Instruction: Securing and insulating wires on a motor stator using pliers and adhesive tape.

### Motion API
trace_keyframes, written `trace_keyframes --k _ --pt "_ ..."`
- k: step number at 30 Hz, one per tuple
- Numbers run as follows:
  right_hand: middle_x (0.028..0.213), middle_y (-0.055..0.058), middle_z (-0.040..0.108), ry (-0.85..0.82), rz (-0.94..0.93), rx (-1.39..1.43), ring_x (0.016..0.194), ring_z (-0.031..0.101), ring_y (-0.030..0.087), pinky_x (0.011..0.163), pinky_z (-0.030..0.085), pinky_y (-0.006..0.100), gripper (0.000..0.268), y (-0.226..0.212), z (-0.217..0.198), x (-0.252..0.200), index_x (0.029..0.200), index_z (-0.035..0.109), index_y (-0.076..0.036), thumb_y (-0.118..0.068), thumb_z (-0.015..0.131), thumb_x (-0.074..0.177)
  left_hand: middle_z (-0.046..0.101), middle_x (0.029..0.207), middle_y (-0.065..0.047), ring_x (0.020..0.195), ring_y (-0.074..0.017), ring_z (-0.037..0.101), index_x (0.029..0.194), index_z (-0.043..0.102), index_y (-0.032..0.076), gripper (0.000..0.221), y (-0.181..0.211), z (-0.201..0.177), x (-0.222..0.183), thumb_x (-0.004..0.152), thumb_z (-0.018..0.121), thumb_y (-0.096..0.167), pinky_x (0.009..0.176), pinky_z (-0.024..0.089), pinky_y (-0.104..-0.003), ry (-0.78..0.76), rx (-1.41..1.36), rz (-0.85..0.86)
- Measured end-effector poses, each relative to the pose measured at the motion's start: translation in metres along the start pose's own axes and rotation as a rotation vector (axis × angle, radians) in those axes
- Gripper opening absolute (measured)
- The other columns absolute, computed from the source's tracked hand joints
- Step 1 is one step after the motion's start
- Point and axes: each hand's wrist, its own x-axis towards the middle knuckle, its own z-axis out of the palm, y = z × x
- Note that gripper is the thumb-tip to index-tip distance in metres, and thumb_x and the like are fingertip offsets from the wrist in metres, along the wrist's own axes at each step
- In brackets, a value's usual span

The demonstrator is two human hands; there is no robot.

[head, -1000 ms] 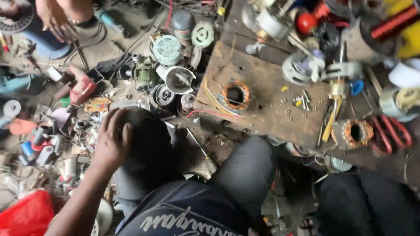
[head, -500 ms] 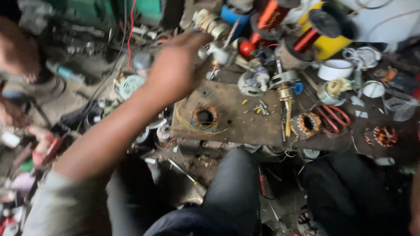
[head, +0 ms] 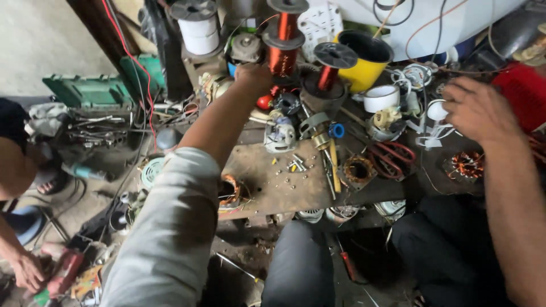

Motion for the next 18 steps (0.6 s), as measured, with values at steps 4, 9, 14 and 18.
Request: trace_keyframes --k 4,9,14,18 --pt "0.129 -0.026 0.061 0.222 -0.026 0.176 0.134 0.047 0.004 0.121 0.044 0.021 0.025 -0.016 0.026 0.013 0.099 0.070 -0.044 -0.031 0.072 0.078 0.075 0.097 -0.015 0.081 -0.0331 0.068 0.114 0.069 0.003 0.037 -0.013 -0.022 -0.012 0.079 0.069 0.013 0.070 0.057 -0.043 -0.202 -0.052 0.251" --pt "0.148 -0.017 0.050 0.164 0.053 0.609 0.131 0.050 0.007 0.119 0.045 0.035 0.036 -0.061 0.108 0.050 0.114 0.071 -0.038 -0.016 0.069 0.086 0.072 0.125 -0.004 0.099 -0.0312 0.069 0.139 0.063 0.016 0.079 -0.010 -0.047 -0.046 0.065 0.067 -0.010 0.080 0.058 -0.042 -0.354 -0.230 0.374" --pt "0.137 -0.016 0.054 0.237 0.036 0.588 0.117 0.053 0.004 0.104 0.055 0.025 0.036 -0.061 0.116 0.059 0.110 0.074 -0.035 -0.016 0.077 0.080 0.075 0.102 -0.013 0.091 -0.0362 0.069 0.120 0.069 0.013 0.055 -0.015 -0.068 -0.075 0.066 0.079 0.016 0.075 0.057 -0.047 -0.172 -0.208 0.343" --pt "0.160 -0.015 0.047 0.146 0.058 0.527 0.128 0.051 0.007 0.106 0.049 0.032 0.054 -0.049 0.120 0.053 0.127 0.068 -0.039 -0.022 0.078 0.077 0.074 0.092 -0.022 0.080 -0.0413 0.073 0.103 0.071 0.003 0.034 -0.007 -0.073 -0.071 0.075 0.070 0.022 0.065 0.059 -0.050 0.080 -0.094 0.355"
